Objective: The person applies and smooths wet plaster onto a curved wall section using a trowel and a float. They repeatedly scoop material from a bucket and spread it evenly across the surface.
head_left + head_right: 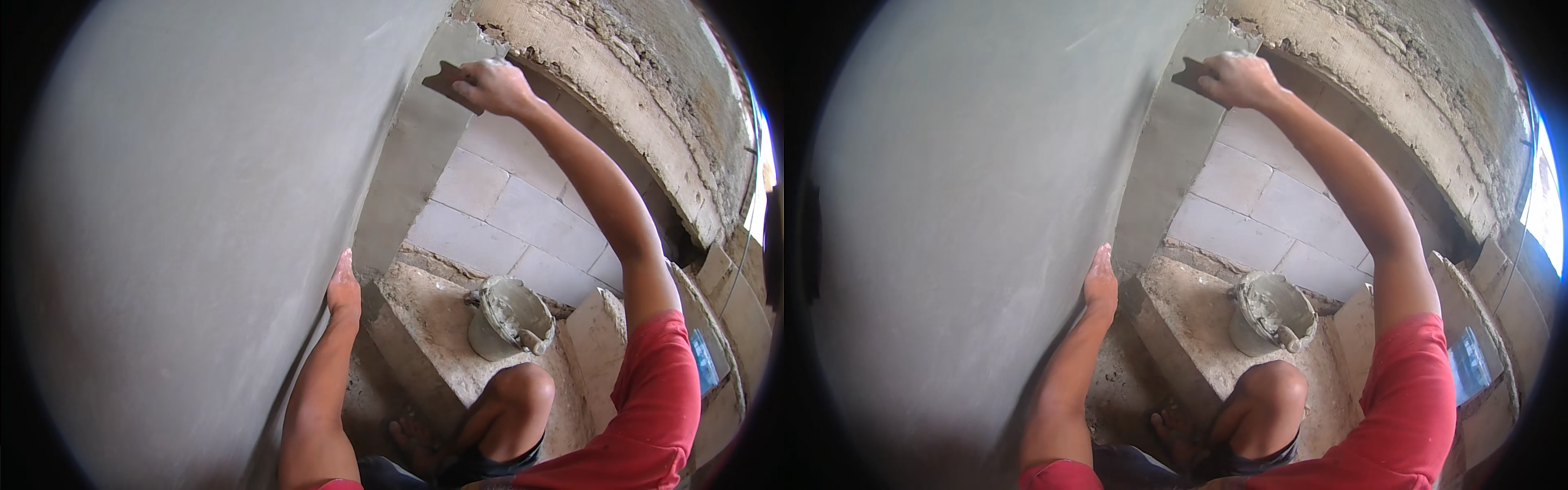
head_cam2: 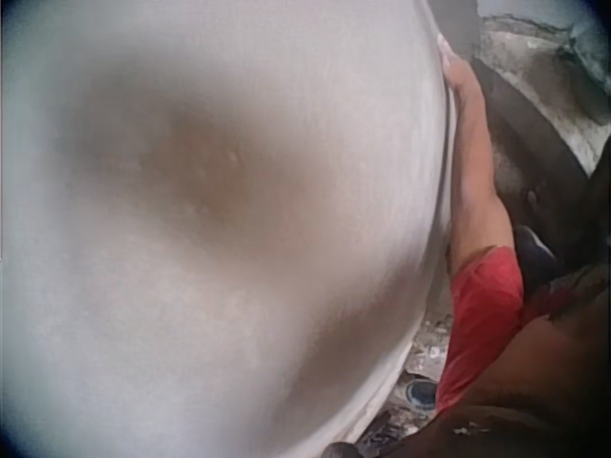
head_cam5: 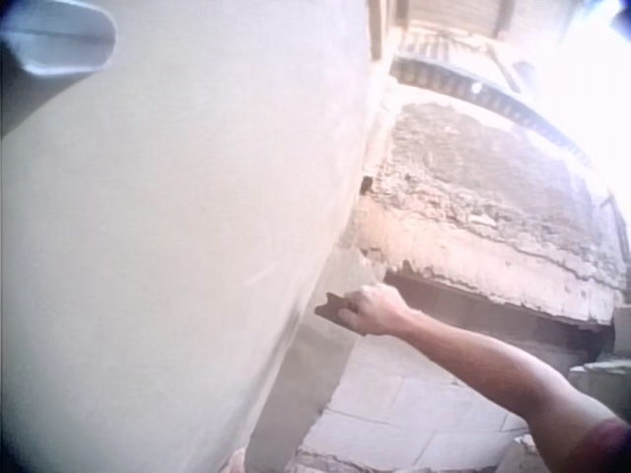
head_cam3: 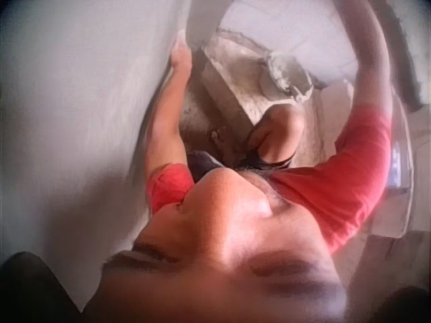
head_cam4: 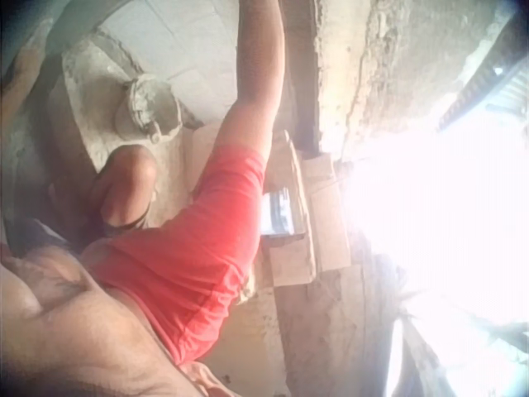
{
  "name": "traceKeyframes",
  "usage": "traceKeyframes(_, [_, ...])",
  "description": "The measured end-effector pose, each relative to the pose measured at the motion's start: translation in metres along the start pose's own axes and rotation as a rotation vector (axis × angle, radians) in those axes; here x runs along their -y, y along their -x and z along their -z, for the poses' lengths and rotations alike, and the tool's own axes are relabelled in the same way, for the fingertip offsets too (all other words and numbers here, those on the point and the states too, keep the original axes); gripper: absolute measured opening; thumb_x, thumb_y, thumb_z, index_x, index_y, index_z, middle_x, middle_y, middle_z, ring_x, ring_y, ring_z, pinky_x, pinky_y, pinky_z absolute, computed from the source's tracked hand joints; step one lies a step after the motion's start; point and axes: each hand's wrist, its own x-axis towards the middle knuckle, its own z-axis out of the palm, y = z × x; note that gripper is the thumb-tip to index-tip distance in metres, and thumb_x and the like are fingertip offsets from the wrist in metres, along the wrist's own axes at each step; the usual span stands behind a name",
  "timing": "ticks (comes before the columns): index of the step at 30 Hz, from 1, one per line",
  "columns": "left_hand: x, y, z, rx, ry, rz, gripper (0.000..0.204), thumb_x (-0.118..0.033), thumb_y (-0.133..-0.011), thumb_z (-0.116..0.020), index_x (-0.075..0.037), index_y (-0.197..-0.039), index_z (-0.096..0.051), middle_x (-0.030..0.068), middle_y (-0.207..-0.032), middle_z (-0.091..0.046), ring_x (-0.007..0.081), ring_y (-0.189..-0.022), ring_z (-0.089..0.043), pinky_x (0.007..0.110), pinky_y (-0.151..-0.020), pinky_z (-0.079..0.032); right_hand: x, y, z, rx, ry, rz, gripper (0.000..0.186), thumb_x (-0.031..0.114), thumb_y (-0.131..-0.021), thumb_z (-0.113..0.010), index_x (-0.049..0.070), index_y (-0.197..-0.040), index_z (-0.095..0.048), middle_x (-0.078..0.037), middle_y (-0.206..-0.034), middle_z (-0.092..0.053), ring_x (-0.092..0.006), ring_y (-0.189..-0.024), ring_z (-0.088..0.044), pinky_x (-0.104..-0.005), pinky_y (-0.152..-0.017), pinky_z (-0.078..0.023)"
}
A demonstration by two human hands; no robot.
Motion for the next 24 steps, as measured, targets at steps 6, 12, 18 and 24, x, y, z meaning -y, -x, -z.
traceKeyframes(6, [0.003, 0.004, 0.004, 0.0, -0.008, 0.031, 0.06, -0.026, -0.114, -0.037, -0.001, -0.168, -0.03, 0.0084, -0.182, -0.016, 0.0268, -0.169, -0.007, 0.048, -0.136, 0.008, 0.024, -0.01, -0.027, 0.093, -0.031, 0.038, 0.039, 0.042, -0.099, -0.066, 0.01, -0.118, -0.078, -0.019, -0.106, -0.078, -0.0399, -0.104, -0.073, -0.0517, -0.09, -0.057])
traceKeyframes(12, [0.005, 0.004, 0.008, 0.025, -0.031, 0.013, 0.06, -0.026, -0.115, -0.037, 0.0, -0.168, -0.03, 0.0081, -0.182, -0.015, 0.0262, -0.169, -0.007, 0.048, -0.136, 0.009, -0.014, -0.046, -0.02, -0.055, -0.09, -0.092, 0.042, 0.044, -0.097, -0.07, 0.009, -0.119, -0.079, -0.018, -0.11, -0.079, -0.0382, -0.107, -0.075, -0.0513, -0.095, -0.058])
traceKeyframes(18, [0.001, -0.004, 0.005, 0.011, 0.039, 0.025, 0.06, -0.022, -0.113, -0.039, 0.002, -0.168, -0.031, 0.0106, -0.182, -0.013, 0.0263, -0.169, -0.005, 0.046, -0.137, 0.006, -0.058, -0.071, 0.009, -0.222, -0.135, -0.314, 0.048, 0.047, -0.095, -0.068, 0.01, -0.125, -0.078, -0.022, -0.123, -0.076, -0.0397, -0.12, -0.071, -0.0529, -0.104, -0.054])
traceKeyframes(24, [0.002, -0.003, 0.005, 0.013, 0.033, 0.015, 0.06, -0.021, -0.113, -0.038, 0.002, -0.168, -0.03, 0.0104, -0.182, -0.013, 0.026, -0.169, -0.005, 0.046, -0.137, 0.007, -0.037, -0.041, 0.015, -0.247, -0.22, -0.262, 0.047, 0.048, -0.096, -0.069, 0.009, -0.122, -0.078, -0.021, -0.112, -0.079, -0.0401, -0.109, -0.074, -0.0518, -0.098, -0.056])
